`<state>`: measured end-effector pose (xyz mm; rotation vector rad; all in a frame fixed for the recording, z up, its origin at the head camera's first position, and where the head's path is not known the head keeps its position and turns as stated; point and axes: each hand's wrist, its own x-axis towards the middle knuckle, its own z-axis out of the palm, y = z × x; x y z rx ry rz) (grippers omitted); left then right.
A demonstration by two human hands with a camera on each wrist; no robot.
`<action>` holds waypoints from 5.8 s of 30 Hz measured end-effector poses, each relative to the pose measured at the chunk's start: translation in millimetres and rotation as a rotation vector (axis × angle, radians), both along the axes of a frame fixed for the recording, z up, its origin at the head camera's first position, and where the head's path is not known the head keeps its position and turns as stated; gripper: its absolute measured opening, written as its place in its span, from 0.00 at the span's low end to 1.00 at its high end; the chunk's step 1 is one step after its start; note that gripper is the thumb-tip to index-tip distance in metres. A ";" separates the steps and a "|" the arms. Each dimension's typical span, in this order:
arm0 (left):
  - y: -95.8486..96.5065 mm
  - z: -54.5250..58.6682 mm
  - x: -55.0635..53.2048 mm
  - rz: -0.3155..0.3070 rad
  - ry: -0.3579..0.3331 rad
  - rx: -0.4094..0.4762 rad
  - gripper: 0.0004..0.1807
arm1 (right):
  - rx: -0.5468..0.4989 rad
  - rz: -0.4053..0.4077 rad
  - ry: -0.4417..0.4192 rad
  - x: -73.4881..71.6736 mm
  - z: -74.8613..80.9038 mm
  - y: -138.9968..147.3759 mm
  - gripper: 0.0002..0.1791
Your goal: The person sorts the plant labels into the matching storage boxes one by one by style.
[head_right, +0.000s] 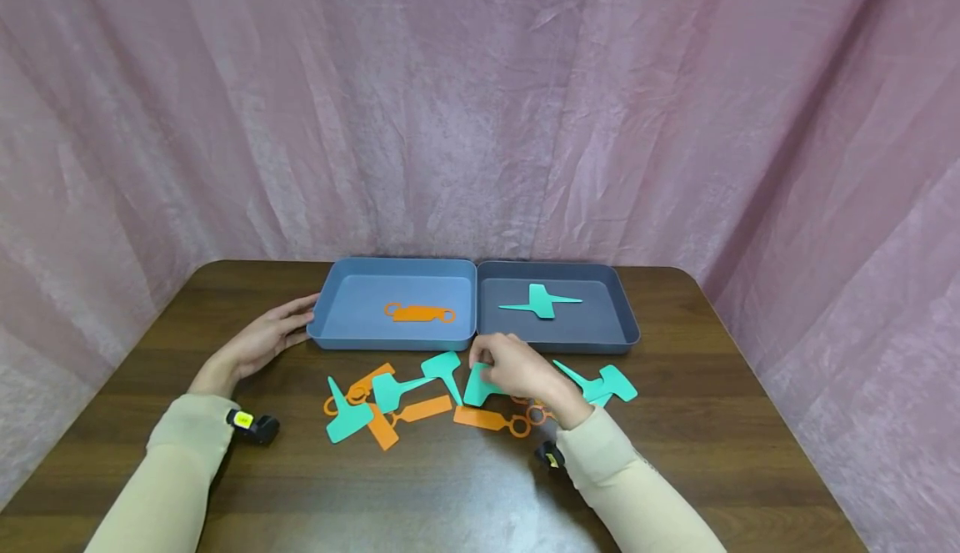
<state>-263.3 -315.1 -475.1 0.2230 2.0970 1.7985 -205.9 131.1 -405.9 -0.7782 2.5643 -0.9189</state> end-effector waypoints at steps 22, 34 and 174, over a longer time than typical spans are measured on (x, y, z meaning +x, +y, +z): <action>-0.7 -1.0 2.1 -0.010 0.014 -0.008 0.33 | -0.070 -0.031 -0.001 -9.8 23.7 29.4 0.08; 0.4 -0.5 2.0 -0.006 0.014 -0.005 0.33 | -0.099 -0.109 -0.018 -17.5 31.3 46.3 0.07; 1.3 -0.9 -2.0 0.003 0.010 0.007 0.33 | 0.199 0.251 -0.174 -38.7 38.9 89.8 0.05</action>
